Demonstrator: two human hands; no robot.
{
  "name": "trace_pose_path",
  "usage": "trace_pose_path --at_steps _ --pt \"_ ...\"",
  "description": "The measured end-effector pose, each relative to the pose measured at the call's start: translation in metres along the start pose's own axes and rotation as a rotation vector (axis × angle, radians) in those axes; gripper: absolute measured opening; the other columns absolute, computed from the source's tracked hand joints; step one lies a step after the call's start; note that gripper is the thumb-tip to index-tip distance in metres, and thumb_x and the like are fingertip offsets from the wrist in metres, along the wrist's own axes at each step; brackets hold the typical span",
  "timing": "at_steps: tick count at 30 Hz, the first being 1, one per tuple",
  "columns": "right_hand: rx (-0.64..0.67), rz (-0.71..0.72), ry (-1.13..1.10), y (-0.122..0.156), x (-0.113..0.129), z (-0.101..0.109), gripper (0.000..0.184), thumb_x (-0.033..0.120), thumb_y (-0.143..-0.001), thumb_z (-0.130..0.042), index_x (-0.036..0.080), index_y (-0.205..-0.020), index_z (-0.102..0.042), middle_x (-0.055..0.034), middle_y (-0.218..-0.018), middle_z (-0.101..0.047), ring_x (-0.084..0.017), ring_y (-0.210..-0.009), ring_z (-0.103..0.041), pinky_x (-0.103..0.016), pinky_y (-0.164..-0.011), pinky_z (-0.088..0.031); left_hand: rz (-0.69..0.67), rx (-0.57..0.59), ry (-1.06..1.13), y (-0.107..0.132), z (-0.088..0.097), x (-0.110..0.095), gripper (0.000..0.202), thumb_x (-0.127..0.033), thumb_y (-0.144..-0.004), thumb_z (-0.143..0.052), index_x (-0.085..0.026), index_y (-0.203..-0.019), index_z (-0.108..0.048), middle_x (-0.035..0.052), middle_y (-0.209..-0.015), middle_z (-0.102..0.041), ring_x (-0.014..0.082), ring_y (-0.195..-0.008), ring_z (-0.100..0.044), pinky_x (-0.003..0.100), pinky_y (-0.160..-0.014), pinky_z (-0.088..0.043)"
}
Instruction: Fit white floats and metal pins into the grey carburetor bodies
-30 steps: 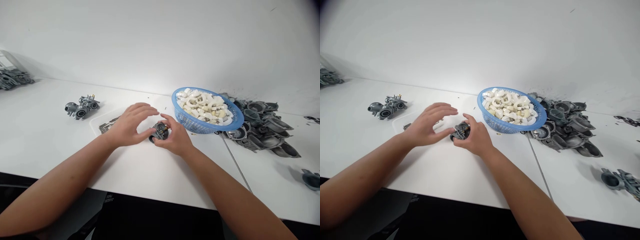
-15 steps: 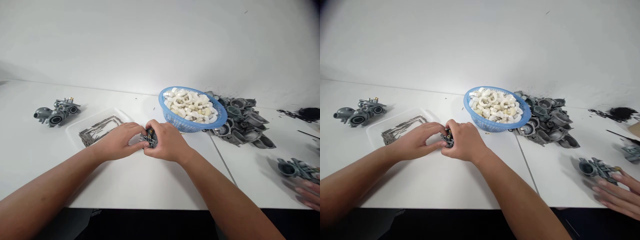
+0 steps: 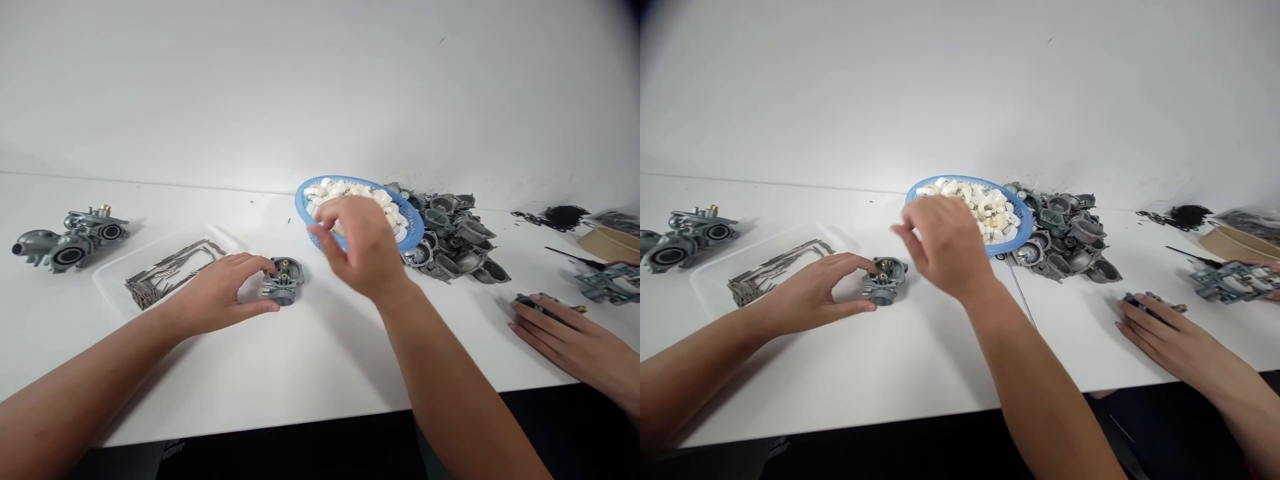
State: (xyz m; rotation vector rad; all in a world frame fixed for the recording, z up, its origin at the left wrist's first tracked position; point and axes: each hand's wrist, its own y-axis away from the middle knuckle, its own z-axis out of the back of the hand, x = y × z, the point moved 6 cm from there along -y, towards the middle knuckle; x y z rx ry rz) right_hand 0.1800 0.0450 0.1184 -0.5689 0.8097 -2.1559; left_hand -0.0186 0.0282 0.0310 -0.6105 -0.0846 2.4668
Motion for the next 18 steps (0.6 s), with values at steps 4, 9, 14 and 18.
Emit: trace_pose_path --at_steps 4,9,14,18 --pt "-0.063 -0.234 0.142 0.004 -0.052 0.019 0.013 0.031 -0.103 -0.043 0.024 -0.095 -0.049 -0.0073 -0.101 -0.068 -0.025 -0.097 -0.062 -0.043 -0.095 -0.043 0.020 -0.041 -0.028 0.000 0.000 0.001 0.052 -0.070 -0.088 -0.065 -0.027 -0.118 -0.063 0.0061 -0.117 -0.075 0.0309 -0.107 -0.070 0.043 -0.090 -0.052" --pt "0.123 -0.541 0.117 0.019 -0.095 0.011 0.007 0.029 -0.098 -0.047 0.023 -0.096 -0.051 -0.0076 -0.101 -0.068 -0.026 -0.092 -0.062 -0.039 -0.081 -0.045 0.030 -0.074 -0.028 -0.001 -0.001 0.002 0.051 -0.070 -0.088 -0.064 -0.027 -0.116 -0.063 0.0062 -0.113 -0.075 0.0311 -0.103 -0.071 0.043 -0.087 -0.052" --pt "0.135 -0.691 0.084 0.025 -0.105 0.007 0.009 0.030 -0.093 -0.054 0.023 -0.088 -0.054 -0.0077 -0.099 -0.070 -0.025 -0.087 -0.061 -0.037 -0.071 -0.041 0.036 -0.077 0.002 -0.001 -0.001 0.004 0.050 -0.069 -0.088 -0.065 -0.028 -0.117 -0.063 0.0055 -0.116 -0.075 0.0306 -0.105 -0.071 0.043 -0.088 -0.052" --pt "0.140 -0.763 0.096 0.027 -0.109 0.005 0.011 0.028 -0.092 -0.054 0.024 -0.083 -0.049 -0.0054 -0.090 -0.067 -0.023 -0.078 -0.059 -0.036 -0.066 -0.039 0.010 -0.119 0.013 -0.001 0.001 0.000 0.046 -0.066 -0.088 -0.067 -0.028 -0.114 -0.065 0.0051 -0.112 -0.077 0.0295 -0.103 -0.072 0.041 -0.088 -0.053"
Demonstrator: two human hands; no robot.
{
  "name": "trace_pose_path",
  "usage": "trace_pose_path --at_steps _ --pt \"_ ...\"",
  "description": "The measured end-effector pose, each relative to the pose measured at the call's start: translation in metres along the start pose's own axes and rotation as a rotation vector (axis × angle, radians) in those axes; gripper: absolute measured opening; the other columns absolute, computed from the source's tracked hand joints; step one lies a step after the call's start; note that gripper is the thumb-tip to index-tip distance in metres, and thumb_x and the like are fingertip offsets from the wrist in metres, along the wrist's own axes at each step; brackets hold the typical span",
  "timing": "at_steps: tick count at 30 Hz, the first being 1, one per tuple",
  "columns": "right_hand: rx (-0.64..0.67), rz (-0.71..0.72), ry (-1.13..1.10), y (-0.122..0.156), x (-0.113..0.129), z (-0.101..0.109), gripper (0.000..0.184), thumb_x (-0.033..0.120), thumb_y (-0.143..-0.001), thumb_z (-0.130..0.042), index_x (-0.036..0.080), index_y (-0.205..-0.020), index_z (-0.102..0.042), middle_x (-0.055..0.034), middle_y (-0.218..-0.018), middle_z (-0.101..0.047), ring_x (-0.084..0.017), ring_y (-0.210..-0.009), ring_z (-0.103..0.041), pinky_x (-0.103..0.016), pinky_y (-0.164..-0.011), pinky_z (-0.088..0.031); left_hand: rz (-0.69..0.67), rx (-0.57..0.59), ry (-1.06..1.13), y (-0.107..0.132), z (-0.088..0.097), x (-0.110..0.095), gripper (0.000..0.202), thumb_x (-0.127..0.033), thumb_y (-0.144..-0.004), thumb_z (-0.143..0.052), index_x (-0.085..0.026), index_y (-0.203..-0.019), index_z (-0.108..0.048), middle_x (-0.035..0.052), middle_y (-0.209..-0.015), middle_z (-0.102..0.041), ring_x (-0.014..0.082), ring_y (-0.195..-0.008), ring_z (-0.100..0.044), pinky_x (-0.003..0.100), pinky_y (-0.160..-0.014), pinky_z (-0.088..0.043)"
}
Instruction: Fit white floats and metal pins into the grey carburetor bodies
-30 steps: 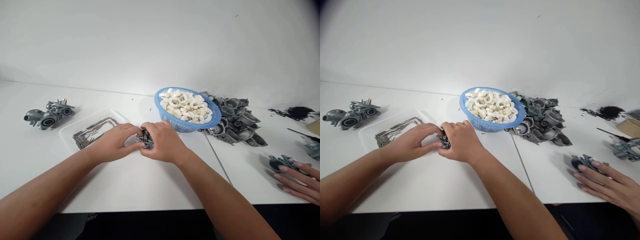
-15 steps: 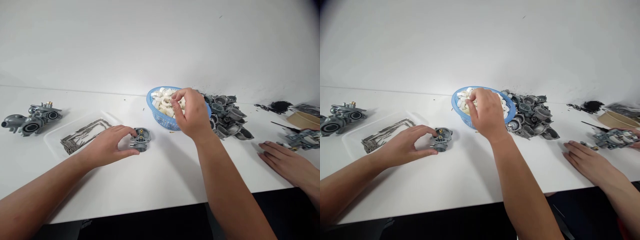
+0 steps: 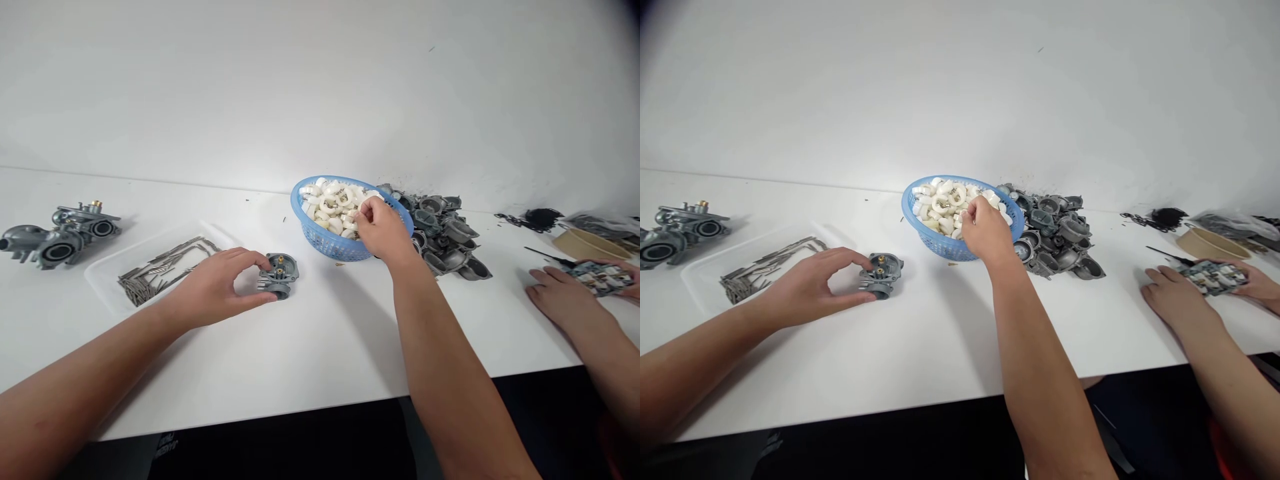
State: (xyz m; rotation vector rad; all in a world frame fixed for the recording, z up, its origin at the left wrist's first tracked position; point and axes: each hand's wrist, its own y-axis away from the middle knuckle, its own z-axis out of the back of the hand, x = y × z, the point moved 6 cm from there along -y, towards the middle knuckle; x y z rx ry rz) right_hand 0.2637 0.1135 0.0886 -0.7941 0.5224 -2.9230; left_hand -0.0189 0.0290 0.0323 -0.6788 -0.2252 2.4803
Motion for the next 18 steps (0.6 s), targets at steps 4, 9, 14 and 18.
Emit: trace_pose_path --at_steps 4,9,14,18 --pt "0.012 -0.032 0.038 -0.0012 -0.0007 0.0002 0.016 0.035 -0.086 -0.062 0.025 -0.085 -0.050 -0.0067 -0.092 -0.068 -0.026 -0.083 -0.061 -0.038 -0.069 -0.043 0.040 -0.056 0.002 -0.0009 0.0006 -0.0003 0.044 -0.066 -0.087 -0.067 -0.028 -0.110 -0.065 0.0051 -0.109 -0.077 0.0301 -0.100 -0.071 0.043 -0.086 -0.054" --pt "0.077 -0.066 0.069 -0.0019 -0.0028 -0.0035 0.018 0.033 -0.077 -0.070 0.023 -0.091 -0.064 -0.0123 -0.112 -0.068 -0.036 -0.111 -0.059 -0.048 -0.086 -0.049 0.136 -0.075 0.004 -0.0007 -0.0011 0.0040 0.045 -0.067 -0.087 -0.066 -0.029 -0.111 -0.063 0.0052 -0.113 -0.074 0.0315 -0.104 -0.069 0.046 -0.090 -0.052" --pt "0.016 0.005 0.020 -0.0029 0.0002 -0.0023 0.006 0.029 -0.080 -0.065 0.024 -0.078 -0.062 -0.0113 -0.099 -0.065 -0.037 -0.116 -0.054 -0.052 -0.089 -0.049 0.163 -0.056 0.037 -0.0004 -0.0011 0.0032 0.044 -0.067 -0.087 -0.066 -0.029 -0.109 -0.062 0.0036 -0.113 -0.074 0.0311 -0.104 -0.069 0.044 -0.089 -0.052" --pt "0.036 -0.002 0.025 -0.0016 0.0022 -0.0023 0.011 0.025 -0.087 -0.060 0.024 -0.076 -0.056 -0.0104 -0.100 -0.063 -0.034 -0.117 -0.053 -0.049 -0.091 -0.047 0.150 -0.053 0.043 -0.0015 -0.0013 0.0022 0.043 -0.066 -0.088 -0.066 -0.028 -0.108 -0.061 0.0036 -0.112 -0.074 0.0306 -0.102 -0.069 0.043 -0.087 -0.052"
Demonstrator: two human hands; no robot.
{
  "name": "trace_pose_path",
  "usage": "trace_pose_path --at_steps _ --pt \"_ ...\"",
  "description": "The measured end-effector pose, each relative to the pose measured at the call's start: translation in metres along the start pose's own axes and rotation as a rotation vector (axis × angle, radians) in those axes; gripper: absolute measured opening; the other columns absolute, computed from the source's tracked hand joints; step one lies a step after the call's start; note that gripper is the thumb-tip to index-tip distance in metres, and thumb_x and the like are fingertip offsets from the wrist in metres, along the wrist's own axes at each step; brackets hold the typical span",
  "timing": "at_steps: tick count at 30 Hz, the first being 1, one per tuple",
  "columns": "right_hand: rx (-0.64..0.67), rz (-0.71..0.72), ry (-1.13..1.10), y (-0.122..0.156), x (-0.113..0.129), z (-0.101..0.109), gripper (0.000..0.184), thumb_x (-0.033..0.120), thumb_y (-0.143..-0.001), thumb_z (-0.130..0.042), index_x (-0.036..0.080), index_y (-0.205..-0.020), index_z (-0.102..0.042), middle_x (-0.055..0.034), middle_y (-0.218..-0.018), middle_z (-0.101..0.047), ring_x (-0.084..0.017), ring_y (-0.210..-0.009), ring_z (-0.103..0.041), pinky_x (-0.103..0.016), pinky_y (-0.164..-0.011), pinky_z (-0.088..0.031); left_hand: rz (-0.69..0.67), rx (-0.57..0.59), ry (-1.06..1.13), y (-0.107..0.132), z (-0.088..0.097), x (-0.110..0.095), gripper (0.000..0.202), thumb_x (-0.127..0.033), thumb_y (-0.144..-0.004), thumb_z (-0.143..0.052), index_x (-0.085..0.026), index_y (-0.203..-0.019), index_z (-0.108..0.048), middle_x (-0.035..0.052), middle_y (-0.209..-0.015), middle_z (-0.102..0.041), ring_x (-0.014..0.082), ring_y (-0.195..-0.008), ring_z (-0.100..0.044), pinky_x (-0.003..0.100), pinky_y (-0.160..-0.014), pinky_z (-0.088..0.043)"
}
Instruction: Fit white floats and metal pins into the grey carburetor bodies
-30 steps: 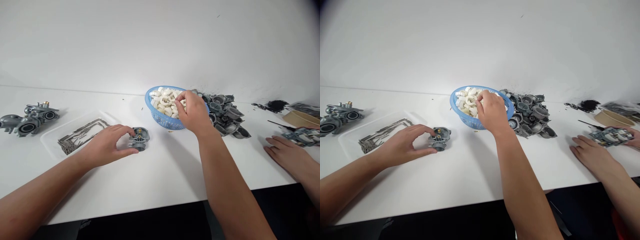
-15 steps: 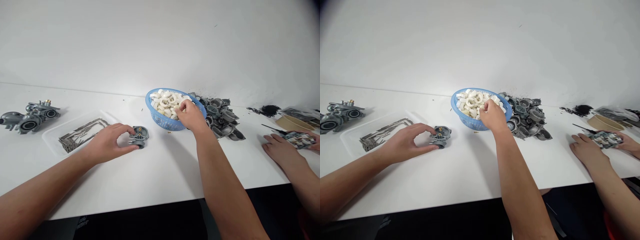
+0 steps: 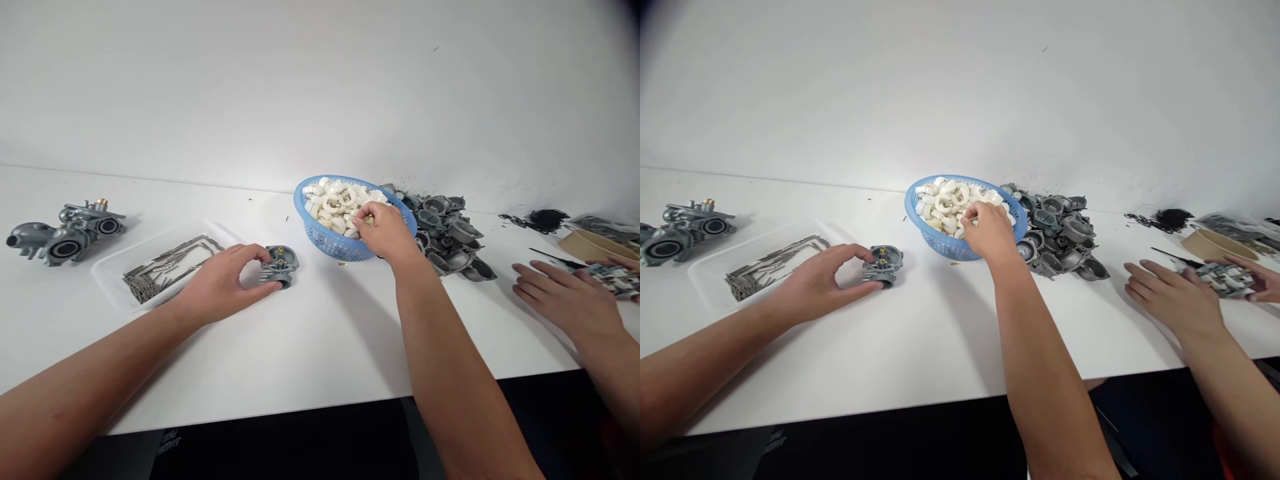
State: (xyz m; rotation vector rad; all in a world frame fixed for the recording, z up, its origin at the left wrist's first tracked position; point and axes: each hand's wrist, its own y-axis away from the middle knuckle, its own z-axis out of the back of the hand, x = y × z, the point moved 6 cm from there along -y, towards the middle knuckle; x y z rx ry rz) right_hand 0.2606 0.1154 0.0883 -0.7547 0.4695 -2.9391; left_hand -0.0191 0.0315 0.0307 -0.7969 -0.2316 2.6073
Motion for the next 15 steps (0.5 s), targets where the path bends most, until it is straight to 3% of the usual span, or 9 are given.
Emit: trace_pose_path --at_steps 6,9,11,15 --pt "-0.050 0.020 0.047 0.0028 0.0032 0.0048 0.015 0.019 -0.087 -0.056 0.025 -0.077 -0.047 -0.0093 -0.094 -0.061 -0.032 -0.105 -0.055 -0.044 -0.083 -0.046 0.016 0.011 0.034 -0.0009 -0.0005 0.0003 0.042 -0.064 -0.087 -0.067 -0.029 -0.109 -0.061 0.0030 -0.113 -0.073 0.0301 -0.104 -0.068 0.042 -0.088 -0.051" --pt "-0.011 -0.032 0.081 0.0028 0.0009 0.0032 0.006 0.028 -0.088 -0.059 0.023 -0.087 -0.057 -0.0107 -0.108 -0.065 -0.031 -0.112 -0.057 -0.043 -0.089 -0.047 0.035 0.023 0.054 -0.0002 -0.0007 0.0008 0.039 -0.062 -0.088 -0.067 -0.029 -0.109 -0.060 0.0017 -0.114 -0.072 0.0290 -0.105 -0.068 0.041 -0.089 -0.050" --pt "0.052 -0.083 0.103 0.0028 -0.0012 0.0009 0.017 0.036 -0.088 -0.062 0.021 -0.096 -0.064 -0.0108 -0.119 -0.067 -0.031 -0.116 -0.058 -0.043 -0.092 -0.047 0.050 0.030 0.062 0.0003 -0.0012 0.0020 0.038 -0.060 -0.088 -0.067 -0.029 -0.109 -0.060 0.0012 -0.114 -0.072 0.0284 -0.105 -0.067 0.041 -0.090 -0.049" --pt "0.145 -0.130 0.104 0.0035 -0.0017 -0.0011 0.017 0.036 -0.085 -0.063 0.023 -0.089 -0.073 -0.0078 -0.114 -0.072 -0.028 -0.105 -0.064 -0.041 -0.091 -0.047 0.059 0.026 0.069 0.0008 -0.0021 0.0050 0.040 -0.061 -0.088 -0.067 -0.029 -0.111 -0.061 0.0013 -0.115 -0.071 0.0284 -0.105 -0.067 0.041 -0.090 -0.049"
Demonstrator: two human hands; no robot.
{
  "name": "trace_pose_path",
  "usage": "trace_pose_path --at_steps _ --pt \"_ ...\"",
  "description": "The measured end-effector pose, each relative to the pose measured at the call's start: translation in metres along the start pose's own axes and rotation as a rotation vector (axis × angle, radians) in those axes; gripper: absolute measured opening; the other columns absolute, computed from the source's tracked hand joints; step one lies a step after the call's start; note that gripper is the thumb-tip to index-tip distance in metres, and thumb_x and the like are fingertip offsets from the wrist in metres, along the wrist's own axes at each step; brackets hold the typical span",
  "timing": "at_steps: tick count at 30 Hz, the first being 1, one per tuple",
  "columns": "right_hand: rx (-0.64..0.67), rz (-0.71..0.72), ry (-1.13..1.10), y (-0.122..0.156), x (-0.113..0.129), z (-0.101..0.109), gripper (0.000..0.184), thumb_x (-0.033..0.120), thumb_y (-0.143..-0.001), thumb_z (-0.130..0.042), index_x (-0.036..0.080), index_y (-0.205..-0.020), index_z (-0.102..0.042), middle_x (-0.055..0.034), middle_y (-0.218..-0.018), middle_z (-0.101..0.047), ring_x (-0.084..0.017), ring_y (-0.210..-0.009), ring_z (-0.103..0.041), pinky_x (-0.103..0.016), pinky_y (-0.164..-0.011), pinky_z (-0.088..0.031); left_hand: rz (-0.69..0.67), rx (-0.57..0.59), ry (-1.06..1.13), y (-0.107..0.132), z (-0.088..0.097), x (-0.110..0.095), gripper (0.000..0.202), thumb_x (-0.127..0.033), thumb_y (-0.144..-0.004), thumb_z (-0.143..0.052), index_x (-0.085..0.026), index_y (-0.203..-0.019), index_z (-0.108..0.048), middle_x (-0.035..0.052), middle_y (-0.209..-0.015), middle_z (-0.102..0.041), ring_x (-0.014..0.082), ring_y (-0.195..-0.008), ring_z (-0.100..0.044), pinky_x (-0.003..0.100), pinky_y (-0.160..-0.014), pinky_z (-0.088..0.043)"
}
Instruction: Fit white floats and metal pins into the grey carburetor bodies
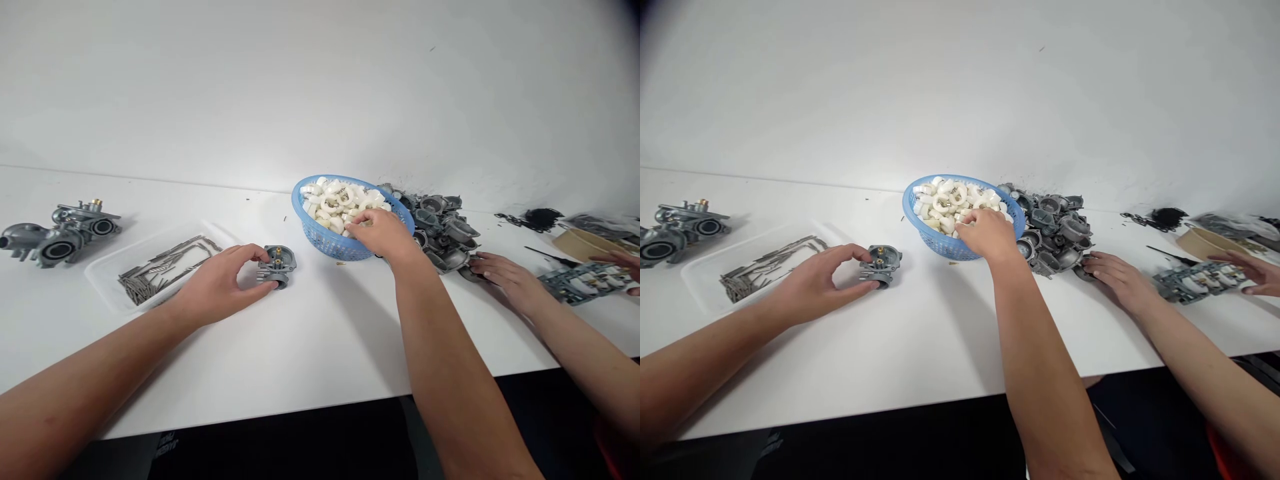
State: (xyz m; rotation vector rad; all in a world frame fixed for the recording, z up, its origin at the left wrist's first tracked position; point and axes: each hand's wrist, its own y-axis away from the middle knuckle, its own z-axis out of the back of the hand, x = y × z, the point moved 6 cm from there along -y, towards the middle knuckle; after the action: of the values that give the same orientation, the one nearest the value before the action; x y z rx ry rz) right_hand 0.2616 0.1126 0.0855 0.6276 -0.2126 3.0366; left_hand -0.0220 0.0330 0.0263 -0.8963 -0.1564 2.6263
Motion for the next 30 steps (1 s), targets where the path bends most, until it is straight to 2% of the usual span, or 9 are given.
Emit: trace_pose_path --at_steps 4,7,11,13,16,20,24,26,30 --pt "-0.018 0.018 0.002 -0.001 -0.001 0.000 0.018 0.033 -0.089 -0.060 0.023 -0.080 -0.071 -0.0080 -0.103 -0.073 -0.029 -0.107 -0.064 -0.043 -0.096 -0.047 0.000 0.012 0.038 -0.001 -0.001 0.003 0.041 -0.061 -0.087 -0.068 -0.029 -0.111 -0.061 0.0013 -0.116 -0.071 0.0278 -0.105 -0.067 0.040 -0.090 -0.049" --pt "-0.162 0.104 -0.020 -0.003 0.001 0.002 0.017 0.032 -0.094 -0.058 0.020 -0.090 -0.069 -0.0117 -0.112 -0.071 -0.032 -0.118 -0.060 -0.048 -0.104 -0.045 0.004 0.035 0.066 -0.001 -0.003 0.005 0.043 -0.062 -0.087 -0.068 -0.029 -0.113 -0.061 0.0013 -0.118 -0.072 0.0275 -0.105 -0.067 0.039 -0.090 -0.050" --pt "-0.553 0.433 -0.096 0.010 0.020 0.013 0.018 0.031 -0.099 -0.050 0.021 -0.104 -0.064 -0.0127 -0.126 -0.066 -0.032 -0.130 -0.054 -0.054 -0.115 -0.037 -0.001 0.031 0.038 -0.002 -0.002 0.005 0.046 -0.065 -0.087 -0.066 -0.029 -0.116 -0.061 0.0026 -0.121 -0.072 0.0295 -0.109 -0.068 0.040 -0.092 -0.051" --pt "-0.636 0.625 -0.120 0.022 0.036 0.010 0.020 0.035 -0.102 -0.047 0.023 -0.106 -0.062 -0.0115 -0.130 -0.065 -0.033 -0.140 -0.047 -0.057 -0.119 -0.032 -0.010 0.027 0.024 -0.002 -0.003 0.006 0.046 -0.065 -0.089 -0.064 -0.029 -0.118 -0.062 0.0032 -0.123 -0.072 0.0301 -0.111 -0.067 0.041 -0.095 -0.052" --pt "-0.558 0.856 -0.135 0.041 0.062 -0.008 0.019 0.036 -0.105 -0.046 0.024 -0.106 -0.061 -0.0086 -0.131 -0.066 -0.031 -0.145 -0.043 -0.056 -0.121 -0.031 -0.022 0.022 0.032 -0.002 -0.002 0.006 0.047 -0.065 -0.089 -0.064 -0.029 -0.120 -0.063 0.0037 -0.125 -0.072 0.0303 -0.114 -0.067 0.042 -0.099 -0.051" --pt "-0.467 1.039 -0.155 0.065 0.089 -0.036 0.016 0.033 -0.106 -0.048 0.024 -0.104 -0.062 -0.0064 -0.131 -0.068 -0.028 -0.142 -0.048 -0.049 -0.117 -0.036 -0.058 0.020 0.021 -0.002 0.000 0.004 0.050 -0.066 -0.089 -0.064 -0.029 -0.123 -0.063 0.0042 -0.124 -0.073 0.0298 -0.112 -0.068 0.043 -0.100 -0.051" --pt "-0.432 1.105 -0.213 0.078 0.100 -0.053 0.015 0.032 -0.106 -0.050 0.024 -0.103 -0.063 -0.0071 -0.129 -0.070 -0.025 -0.136 -0.055 -0.046 -0.112 -0.041 -0.037 0.055 -0.046 -0.002 0.002 0.002 0.064 -0.073 -0.084 -0.065 -0.023 -0.124 -0.062 0.0086 -0.121 -0.073 0.0332 -0.104 -0.070 0.046 -0.092 -0.054" --pt "-0.452 1.109 -0.263 0.081 0.102 -0.054 0.014 0.032 -0.106 -0.051 0.024 -0.105 -0.062 -0.0077 -0.129 -0.071 -0.024 -0.131 -0.060 -0.044 -0.108 -0.044 -0.019 0.043 -0.032 -0.002 0.005 0.003 0.070 -0.075 -0.083 -0.064 -0.022 -0.129 -0.061 0.0112 -0.126 -0.071 0.0359 -0.110 -0.068 0.049 -0.094 -0.054" --pt "-0.533 1.140 -0.413 0.089 0.103 -0.048 0.016 0.028 -0.105 -0.056 0.024 -0.120 -0.056 -0.0096 -0.127 -0.072 -0.020 -0.120 -0.067 -0.039 -0.099 -0.051 0.000 -0.070 0.030 0.001 0.013 0.009 0.074 -0.069 -0.096 -0.049 -0.023 -0.154 -0.045 0.0141 -0.145 -0.062 0.0392 -0.131 -0.059 0.056 -0.104 -0.050"
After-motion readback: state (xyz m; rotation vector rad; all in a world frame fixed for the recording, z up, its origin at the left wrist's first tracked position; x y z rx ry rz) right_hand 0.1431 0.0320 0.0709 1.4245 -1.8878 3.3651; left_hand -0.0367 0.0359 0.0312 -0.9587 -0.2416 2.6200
